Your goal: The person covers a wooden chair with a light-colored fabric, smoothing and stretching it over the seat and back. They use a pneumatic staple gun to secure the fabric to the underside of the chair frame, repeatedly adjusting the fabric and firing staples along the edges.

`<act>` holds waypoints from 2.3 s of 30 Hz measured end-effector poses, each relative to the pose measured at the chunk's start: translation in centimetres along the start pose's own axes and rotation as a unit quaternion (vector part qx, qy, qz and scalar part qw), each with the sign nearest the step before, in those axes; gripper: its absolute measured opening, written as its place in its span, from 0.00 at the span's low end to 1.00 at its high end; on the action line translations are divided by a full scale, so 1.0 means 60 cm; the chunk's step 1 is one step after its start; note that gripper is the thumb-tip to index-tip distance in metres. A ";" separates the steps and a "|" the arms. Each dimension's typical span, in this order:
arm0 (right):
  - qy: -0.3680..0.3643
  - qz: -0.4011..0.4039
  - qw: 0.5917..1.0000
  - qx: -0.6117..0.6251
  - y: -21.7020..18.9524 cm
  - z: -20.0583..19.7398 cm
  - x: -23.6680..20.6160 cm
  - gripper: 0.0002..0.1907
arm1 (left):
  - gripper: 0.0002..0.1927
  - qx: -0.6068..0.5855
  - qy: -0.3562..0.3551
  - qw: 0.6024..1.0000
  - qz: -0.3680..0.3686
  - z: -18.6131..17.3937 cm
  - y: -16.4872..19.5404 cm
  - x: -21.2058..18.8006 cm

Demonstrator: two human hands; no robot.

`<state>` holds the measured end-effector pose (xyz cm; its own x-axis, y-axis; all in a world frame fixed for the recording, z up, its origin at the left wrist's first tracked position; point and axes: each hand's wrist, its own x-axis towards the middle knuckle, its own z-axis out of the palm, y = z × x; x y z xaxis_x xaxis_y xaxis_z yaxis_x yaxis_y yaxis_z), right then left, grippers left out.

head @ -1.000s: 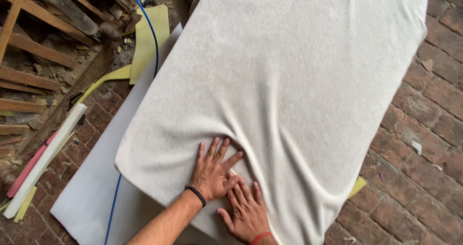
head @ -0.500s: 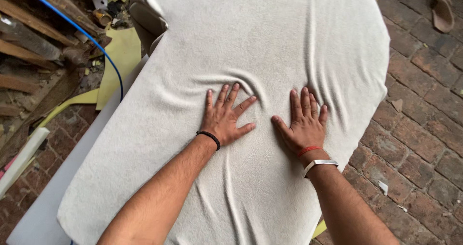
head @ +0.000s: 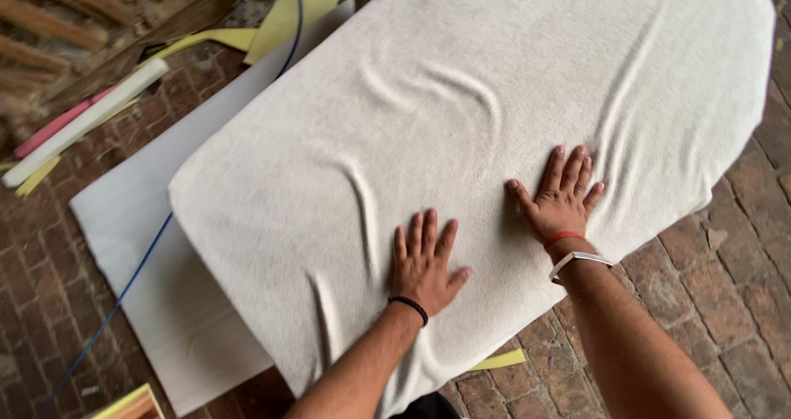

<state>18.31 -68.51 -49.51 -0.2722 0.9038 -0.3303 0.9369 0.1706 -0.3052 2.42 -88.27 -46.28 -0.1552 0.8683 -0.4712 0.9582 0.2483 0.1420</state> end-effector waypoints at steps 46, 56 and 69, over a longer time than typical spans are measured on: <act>-0.297 -0.309 0.843 -0.325 0.284 -0.386 0.749 0.55 | 0.65 -0.564 0.141 0.584 -0.567 -0.176 0.672 0.482; -0.313 -0.460 0.586 -0.590 0.098 -0.396 0.693 0.43 | 0.49 -0.460 0.656 0.134 -0.582 -0.037 0.730 0.659; -0.379 -0.573 0.628 -0.366 0.153 -0.360 0.800 0.30 | 0.34 -0.726 0.479 0.060 -0.490 0.056 0.814 0.883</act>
<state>18.61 -15.07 -48.86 -0.6263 -0.3760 -0.6829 -0.1952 0.9237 -0.3295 41.82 -31.59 -67.25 -0.5744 -0.4160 -0.7050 -0.5466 -0.4461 0.7086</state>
